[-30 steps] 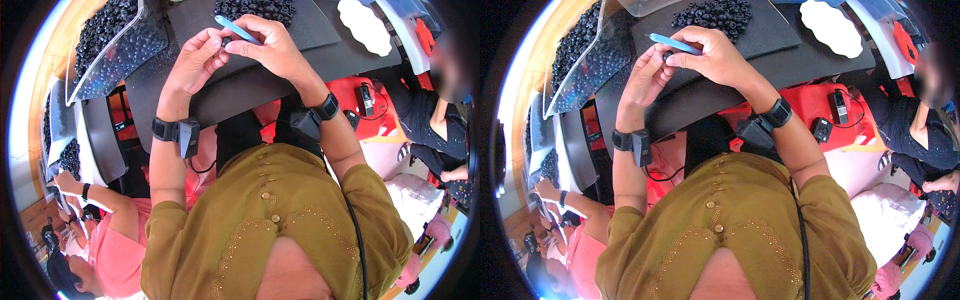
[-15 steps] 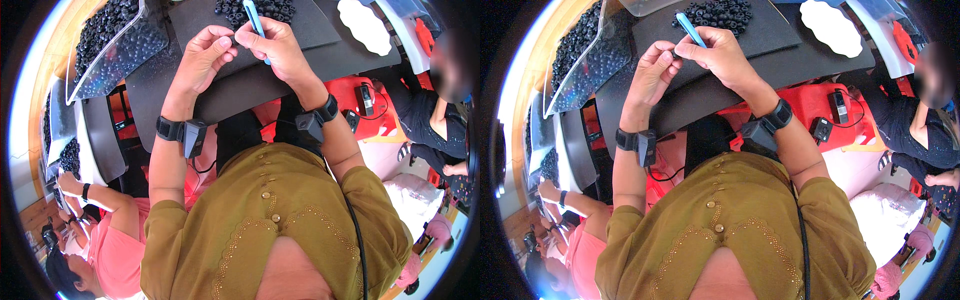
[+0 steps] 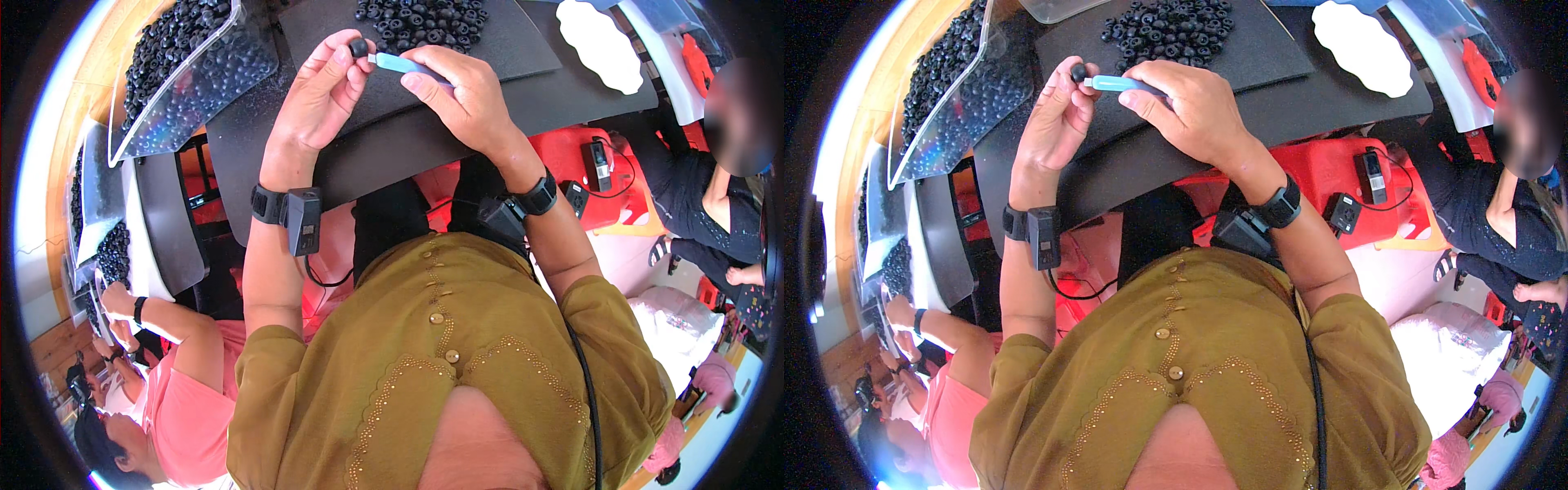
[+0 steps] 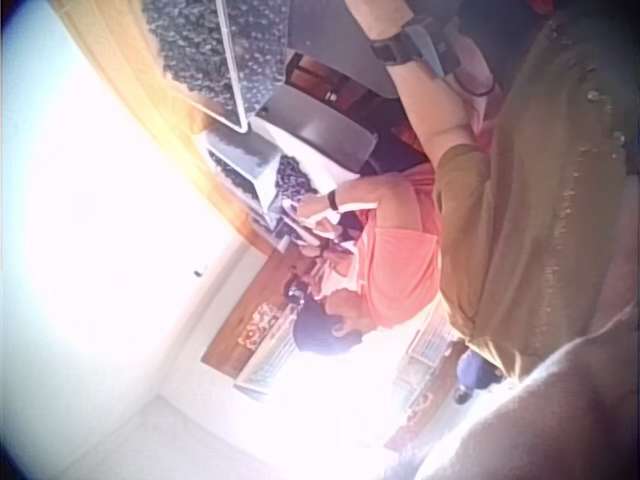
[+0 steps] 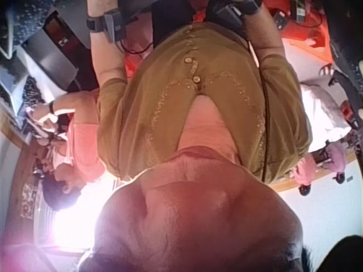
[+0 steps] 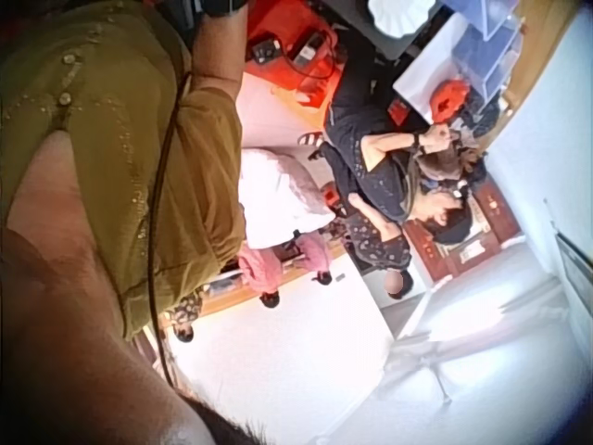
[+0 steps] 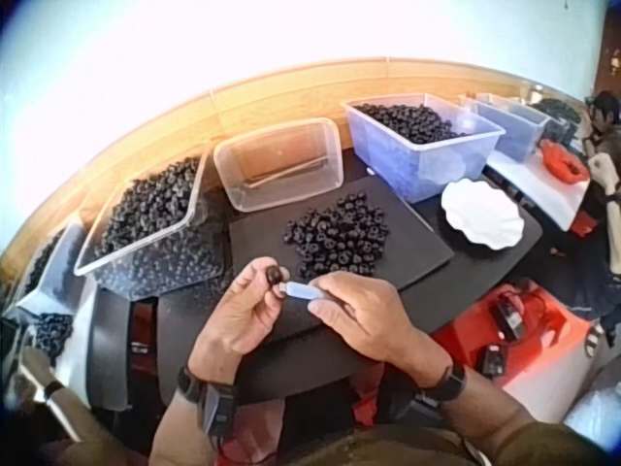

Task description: Assembling small black rubber or plastic components using a blue manual insertion tool.

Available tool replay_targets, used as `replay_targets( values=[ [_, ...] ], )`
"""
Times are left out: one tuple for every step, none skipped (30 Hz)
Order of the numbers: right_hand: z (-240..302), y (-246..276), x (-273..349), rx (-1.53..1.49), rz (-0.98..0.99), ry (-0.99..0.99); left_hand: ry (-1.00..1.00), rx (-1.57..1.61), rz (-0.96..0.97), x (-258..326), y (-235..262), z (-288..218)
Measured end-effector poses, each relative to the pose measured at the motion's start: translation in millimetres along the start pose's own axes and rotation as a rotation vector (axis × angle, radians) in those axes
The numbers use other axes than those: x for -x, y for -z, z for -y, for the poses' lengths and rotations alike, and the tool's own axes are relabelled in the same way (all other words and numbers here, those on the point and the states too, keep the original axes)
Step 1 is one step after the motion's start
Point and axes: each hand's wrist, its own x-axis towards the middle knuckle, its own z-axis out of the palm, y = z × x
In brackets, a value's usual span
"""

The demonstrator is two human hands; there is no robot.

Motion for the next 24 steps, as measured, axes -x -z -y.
replay_targets(
  values=[
    [0.6,0.1,-0.7,0.000,-0.001,0.000,-0.010,-0.020,-0.015,-0.2,-0.3,-0.1],
    [1.8,0.7,-1.1,0.000,0.009,-0.022,-0.009,-0.020,-0.015,0.0,0.0,0.3],
    [2.5,1.0,-1.4,0.000,0.020,-0.044,-0.006,-0.010,-0.021,0.3,0.8,0.6],
    [2.0,0.8,-1.8,0.001,0.020,-0.044,-0.003,-0.001,-0.027,0.5,1.4,0.7],
    [0.9,0.5,-2.3,0.025,0.018,-0.027,-0.003,-0.001,-0.027,0.5,1.7,0.8],
    [0.2,0.3,-2.6,0.049,0.017,-0.009,0.002,0.006,-0.011,0.4,2.0,0.9],
    [0.2,0.2,-2.8,0.049,0.017,-0.010,0.007,0.013,0.005,0.4,2.2,1.0],
    [0.4,0.2,-3.5,0.060,0.016,-0.005,0.007,0.013,0.005,0.5,2.4,1.0],
    [0.7,0.2,-4.2,0.072,0.015,0.000,0.011,0.014,0.004,0.6,2.7,0.9],
    [1.0,0.4,-4.7,0.072,0.015,0.000,0.016,0.015,0.003,0.7,2.9,0.9],
    [1.3,0.6,-5.5,0.079,0.018,0.001,0.015,0.015,0.003,0.7,3.3,0.7],
    [1.6,0.8,-6.2,0.087,0.022,0.001,0.013,0.000,0.012,0.7,3.8,0.4],
    [2.3,1.0,-6.9,0.086,0.022,0.001,0.011,-0.016,0.020,0.8,4.1,0.2],
    [3.3,1.3,-7.4,0.102,0.016,0.001,0.011,-0.016,0.020,0.6,3.5,0.1],
    [4.0,1.4,-7.5,0.117,0.010,0.000,0.006,-0.023,0.022,0.4,2.5,-0.1],
    [4.4,1.0,-7.4,0.117,0.010,0.000,0.000,-0.031,0.023,0.3,1.9,-0.3],
    [4.8,0.4,-7.5,0.130,-0.003,0.003,0.000,-0.032,0.023,0.1,2.0,-0.5],
    [5.3,0.0,-7.7,0.144,-0.016,0.006,-0.005,-0.045,0.018,0.1,2.2,-0.8],
    [6.2,-0.1,-7.9,0.144,-0.017,0.007,-0.011,-0.058,0.012,0.0,2.2,-1.2],
    [7.3,0.0,-7.9,0.148,-0.025,0.002,-0.011,-0.059,0.012,0.2,1.3,-1.4],
    [8.2,0.0,-8.4,0.151,-0.034,-0.002,-0.018,-0.057,0.010,0.7,-0.1,-1.8],
    [9.1,-0.8,-9.6,0.150,-0.035,-0.001,-0.025,-0.055,0.007,0.9,-1.7,-2.4],
    [10.5,-1.8,-10.9,0.137,-0.038,-0.008,-0.025,-0.057,0.008,0.4,-3.6,-3.0],
    [11.7,-2.6,-12.0,0.124,-0.042,-0.014,-0.048,-0.077,-0.019,-0.2,-5.7,-3.9]
  ],
)
